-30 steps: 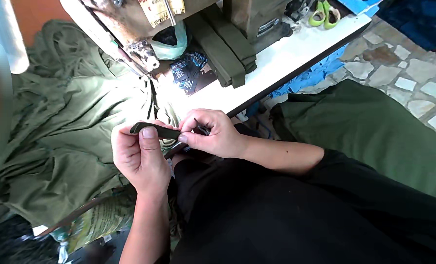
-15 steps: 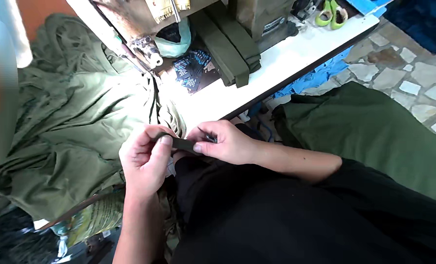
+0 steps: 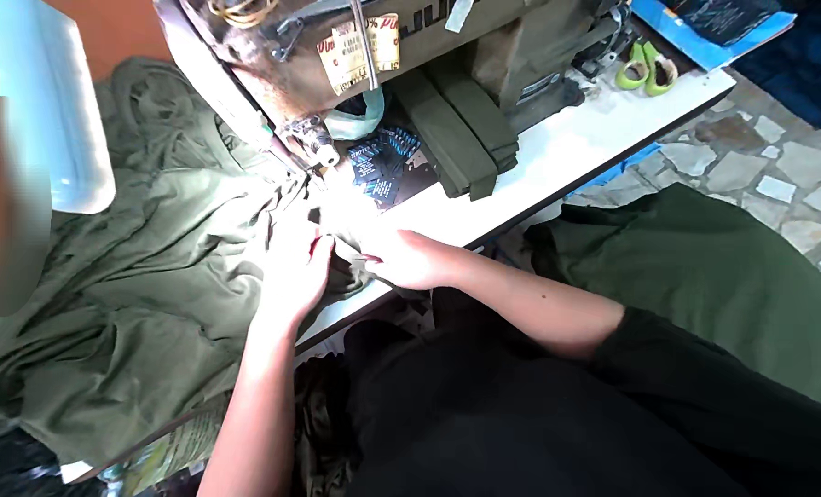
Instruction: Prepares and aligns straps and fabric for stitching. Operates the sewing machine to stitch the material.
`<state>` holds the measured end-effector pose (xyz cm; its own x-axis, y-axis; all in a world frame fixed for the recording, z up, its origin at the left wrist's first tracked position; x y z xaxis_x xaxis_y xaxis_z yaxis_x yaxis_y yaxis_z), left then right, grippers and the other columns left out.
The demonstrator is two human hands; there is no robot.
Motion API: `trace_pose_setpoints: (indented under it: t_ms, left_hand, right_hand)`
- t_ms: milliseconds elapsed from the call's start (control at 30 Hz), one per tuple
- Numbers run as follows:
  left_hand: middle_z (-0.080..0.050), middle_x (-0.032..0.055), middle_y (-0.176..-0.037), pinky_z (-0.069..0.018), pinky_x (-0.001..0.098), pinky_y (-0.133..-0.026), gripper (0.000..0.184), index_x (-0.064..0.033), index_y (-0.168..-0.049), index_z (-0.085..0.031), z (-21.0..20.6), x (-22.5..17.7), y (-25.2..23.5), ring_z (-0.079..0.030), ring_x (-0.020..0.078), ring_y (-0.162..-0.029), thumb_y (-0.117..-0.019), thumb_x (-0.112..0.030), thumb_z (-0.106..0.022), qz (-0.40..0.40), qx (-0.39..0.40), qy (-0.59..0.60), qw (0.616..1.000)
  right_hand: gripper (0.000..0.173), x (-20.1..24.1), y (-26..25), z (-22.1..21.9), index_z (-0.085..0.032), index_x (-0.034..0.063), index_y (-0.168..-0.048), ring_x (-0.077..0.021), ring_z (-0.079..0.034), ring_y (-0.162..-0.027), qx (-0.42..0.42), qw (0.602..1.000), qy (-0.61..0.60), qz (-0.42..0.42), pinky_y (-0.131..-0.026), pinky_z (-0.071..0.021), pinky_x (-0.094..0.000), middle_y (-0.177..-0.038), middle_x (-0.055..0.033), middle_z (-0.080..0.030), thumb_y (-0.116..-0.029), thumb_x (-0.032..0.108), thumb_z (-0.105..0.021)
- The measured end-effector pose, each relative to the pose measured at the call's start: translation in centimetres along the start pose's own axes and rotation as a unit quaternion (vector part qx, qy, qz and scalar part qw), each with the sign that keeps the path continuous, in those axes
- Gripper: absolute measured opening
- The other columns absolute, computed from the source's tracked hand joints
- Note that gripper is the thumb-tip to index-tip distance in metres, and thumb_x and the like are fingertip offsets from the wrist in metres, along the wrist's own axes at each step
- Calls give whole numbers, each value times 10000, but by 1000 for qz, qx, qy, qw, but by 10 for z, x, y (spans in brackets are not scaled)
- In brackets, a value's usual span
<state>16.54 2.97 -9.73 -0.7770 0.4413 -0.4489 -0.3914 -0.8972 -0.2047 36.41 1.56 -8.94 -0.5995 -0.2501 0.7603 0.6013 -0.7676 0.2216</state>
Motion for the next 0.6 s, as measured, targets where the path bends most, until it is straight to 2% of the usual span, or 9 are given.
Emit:
trace_pose_setpoints:
  t_ms: [33, 67, 100, 167, 267, 367, 467, 500, 600]
  left_hand:
    - [-661, 256, -1023, -489, 576, -885, 277, 70, -935, -654, -3, -3, -1, -644, 390, -987, -1036, -128, -489, -23, -8, 7, 1000]
    - [-660, 251, -963, -486, 587, -874, 267, 83, -979, -663, -7, -4, -6, -646, 398, -947, -1034, -107, -483, -38, 1, 7, 999]
    - [-667, 270, -989, -465, 624, -918, 268, 97, -1021, -668, -11, -3, -12, -650, 431, -990, -1029, -94, -480, -45, 21, -5, 999]
    - [-645, 329, -1169, -420, 678, -988, 269, 109, -1075, -667, -23, 3, -22, -609, 507, -1154, -1047, -87, -484, -42, 64, -43, 996]
    - [-574, 314, -1372, -378, 677, -1078, 296, 72, -1152, -676, -37, 14, -21, -531, 507, -1302, -1047, -117, -473, -64, 48, -99, 992]
    - [-606, 289, -1334, -414, 674, -1041, 279, 43, -1150, -679, -40, 21, -19, -568, 498, -1256, -1042, -126, -486, -72, 37, -115, 990]
    - [-619, 308, -1287, -416, 666, -1024, 260, 78, -1085, -680, -37, 17, -31, -578, 505, -1224, -1042, -97, -493, -50, 45, -110, 992]
    - [-614, 311, -1308, -408, 665, -1040, 275, 85, -1107, -679, -37, 17, -33, -570, 505, -1245, -1045, -102, -486, -46, 49, -112, 991]
    - [-601, 308, -1337, -399, 674, -1037, 265, 88, -1100, -673, -38, 15, -27, -557, 507, -1265, -1037, -99, -495, -48, 47, -108, 992]
  right_hand:
    - [215, 0, 3, 2, -658, -53, -1094, -298, -632, -903, 2, 1000, -10, 0, -803, -506, -466, -960, -188, -650, -1057, 85, -498]
    - [222, -1, 3, 3, -665, -68, -1090, -293, -631, -889, -3, 1000, -17, 4, -798, -506, -458, -954, -193, -655, -1054, 72, -496]
    - [224, -3, 0, 3, -662, -73, -1067, -286, -626, -876, -10, 1000, -20, 11, -790, -501, -447, -942, -192, -650, -1054, 71, -491]
    - [243, -4, -6, 2, -667, -68, -1037, -284, -634, -877, -27, 999, -25, 8, -797, -504, -443, -927, -189, -654, -1065, 92, -486]
    - [243, -2, -13, 3, -667, -54, -1038, -274, -633, -881, -35, 999, -26, -16, -801, -507, -431, -921, -179, -652, -1066, 100, -481]
    - [241, 1, -17, 1, -669, -35, -1053, -277, -649, -886, -47, 998, -18, -39, -798, -518, -440, -925, -171, -659, -1068, 123, -488]
    - [270, 3, -24, 2, -668, -28, -1077, -298, -663, -935, -48, 997, -16, -58, -837, -519, -470, -954, -182, -672, -1081, 154, -469]
    - [270, 2, -25, 2, -664, -28, -1072, -300, -662, -932, -52, 997, -17, -56, -835, -517, -473, -948, -182, -670, -1082, 157, -468]
    - [212, -3, -19, -8, -677, -12, -1011, -273, -662, -830, -93, 995, -11, -28, -749, -532, -447, -857, -151, -661, -1053, 129, -525]
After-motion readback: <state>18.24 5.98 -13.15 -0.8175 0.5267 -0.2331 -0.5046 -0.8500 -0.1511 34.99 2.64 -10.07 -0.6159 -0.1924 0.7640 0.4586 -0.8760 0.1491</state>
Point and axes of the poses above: each hand's wrist, its own y-axis away from the middle knuckle, its own z-axis out of the back of the hand, x = y × z, the point moved 1 cm from there along -y, towards the middle knuckle
